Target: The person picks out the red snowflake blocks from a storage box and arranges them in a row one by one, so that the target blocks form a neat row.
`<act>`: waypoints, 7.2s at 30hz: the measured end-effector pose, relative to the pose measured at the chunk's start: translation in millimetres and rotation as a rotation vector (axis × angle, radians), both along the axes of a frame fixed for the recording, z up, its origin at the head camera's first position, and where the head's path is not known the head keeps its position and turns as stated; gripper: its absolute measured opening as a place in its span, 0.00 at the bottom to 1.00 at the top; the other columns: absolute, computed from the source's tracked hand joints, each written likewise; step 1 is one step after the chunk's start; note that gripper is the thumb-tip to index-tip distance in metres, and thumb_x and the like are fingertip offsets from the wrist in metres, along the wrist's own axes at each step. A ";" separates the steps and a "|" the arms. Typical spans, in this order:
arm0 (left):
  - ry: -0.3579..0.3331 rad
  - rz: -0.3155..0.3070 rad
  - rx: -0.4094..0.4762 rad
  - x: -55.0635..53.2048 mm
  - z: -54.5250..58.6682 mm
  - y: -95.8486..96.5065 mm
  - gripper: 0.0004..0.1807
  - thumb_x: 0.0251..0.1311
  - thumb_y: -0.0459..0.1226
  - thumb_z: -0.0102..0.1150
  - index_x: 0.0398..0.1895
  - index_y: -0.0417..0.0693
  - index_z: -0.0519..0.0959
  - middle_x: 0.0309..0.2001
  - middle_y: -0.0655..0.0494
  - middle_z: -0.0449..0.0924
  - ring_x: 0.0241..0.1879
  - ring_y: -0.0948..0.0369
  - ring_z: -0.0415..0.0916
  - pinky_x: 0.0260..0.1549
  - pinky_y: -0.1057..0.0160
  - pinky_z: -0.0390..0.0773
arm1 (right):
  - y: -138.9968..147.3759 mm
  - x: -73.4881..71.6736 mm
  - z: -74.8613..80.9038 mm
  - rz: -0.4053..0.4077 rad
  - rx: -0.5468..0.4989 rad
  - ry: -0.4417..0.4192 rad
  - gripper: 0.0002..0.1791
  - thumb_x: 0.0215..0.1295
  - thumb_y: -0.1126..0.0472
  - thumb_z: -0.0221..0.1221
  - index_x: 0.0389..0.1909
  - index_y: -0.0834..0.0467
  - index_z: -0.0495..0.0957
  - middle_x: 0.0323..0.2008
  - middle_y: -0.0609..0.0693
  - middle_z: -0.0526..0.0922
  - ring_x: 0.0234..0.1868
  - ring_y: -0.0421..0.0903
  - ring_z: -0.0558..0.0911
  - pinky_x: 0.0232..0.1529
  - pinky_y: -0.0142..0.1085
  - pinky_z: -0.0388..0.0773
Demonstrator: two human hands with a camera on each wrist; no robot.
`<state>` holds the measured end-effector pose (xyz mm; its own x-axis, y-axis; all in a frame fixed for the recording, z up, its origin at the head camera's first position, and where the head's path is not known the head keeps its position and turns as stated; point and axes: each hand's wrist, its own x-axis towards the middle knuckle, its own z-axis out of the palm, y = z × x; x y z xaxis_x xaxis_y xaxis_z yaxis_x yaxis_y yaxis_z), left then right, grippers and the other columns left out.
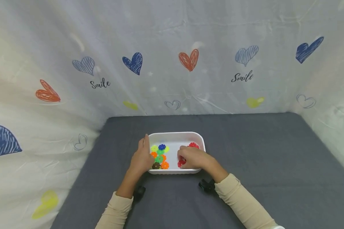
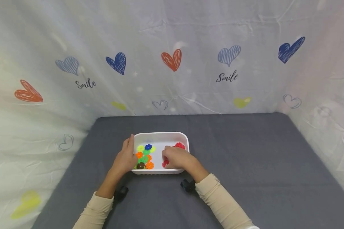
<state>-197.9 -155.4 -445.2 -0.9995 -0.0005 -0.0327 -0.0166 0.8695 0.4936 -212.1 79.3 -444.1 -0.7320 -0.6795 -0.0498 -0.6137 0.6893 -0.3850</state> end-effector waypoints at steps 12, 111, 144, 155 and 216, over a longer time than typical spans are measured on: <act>0.003 -0.002 0.007 0.1 -0.8 1.8 0.50 0.56 0.24 0.52 0.81 0.44 0.41 0.76 0.40 0.50 0.26 0.50 0.70 0.22 0.57 0.69 | 2.8 -0.8 -0.6 0.098 -0.105 -0.006 0.10 0.57 0.62 0.71 0.35 0.53 0.79 0.26 0.43 0.75 0.29 0.39 0.73 0.35 0.31 0.74; 0.020 0.013 0.026 1.7 -1.7 -0.7 0.49 0.57 0.25 0.53 0.81 0.43 0.43 0.75 0.40 0.51 0.32 0.48 0.73 0.27 0.56 0.74 | 132.0 -51.6 -9.6 -0.328 -0.553 -0.364 0.06 0.63 0.74 0.60 0.39 0.72 0.81 0.31 0.60 0.85 0.31 0.51 0.84 0.35 0.45 0.82; 0.022 -0.008 0.064 -0.8 -3.2 -4.3 0.50 0.55 0.24 0.51 0.81 0.44 0.42 0.75 0.40 0.50 0.26 0.49 0.70 0.21 0.56 0.67 | 87.3 -27.0 41.5 -0.120 -0.431 0.084 0.11 0.61 0.71 0.66 0.45 0.64 0.83 0.41 0.53 0.84 0.41 0.49 0.82 0.46 0.48 0.79; 0.040 -0.002 0.051 0.1 -2.6 -4.7 0.49 0.56 0.24 0.53 0.81 0.43 0.44 0.75 0.39 0.52 0.32 0.46 0.73 0.25 0.54 0.71 | 34.4 -15.9 33.6 0.156 0.057 0.016 0.27 0.52 0.61 0.74 0.56 0.54 0.82 0.53 0.52 0.78 0.53 0.49 0.74 0.51 0.43 0.77; 0.027 0.021 0.026 0.0 -2.2 -0.3 0.50 0.57 0.26 0.55 0.81 0.46 0.44 0.75 0.41 0.52 0.37 0.46 0.75 0.35 0.51 0.78 | 15.8 -12.8 -0.4 -0.049 0.006 0.244 0.16 0.53 0.60 0.72 0.45 0.53 0.88 0.35 0.45 0.84 0.36 0.42 0.79 0.40 0.38 0.78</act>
<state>-197.9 -155.7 -447.4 -0.9998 -0.0215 -0.0055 -0.0213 0.8562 0.5162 -224.9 95.1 -444.5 -0.7549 -0.6430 0.1287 -0.6537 0.7223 -0.2258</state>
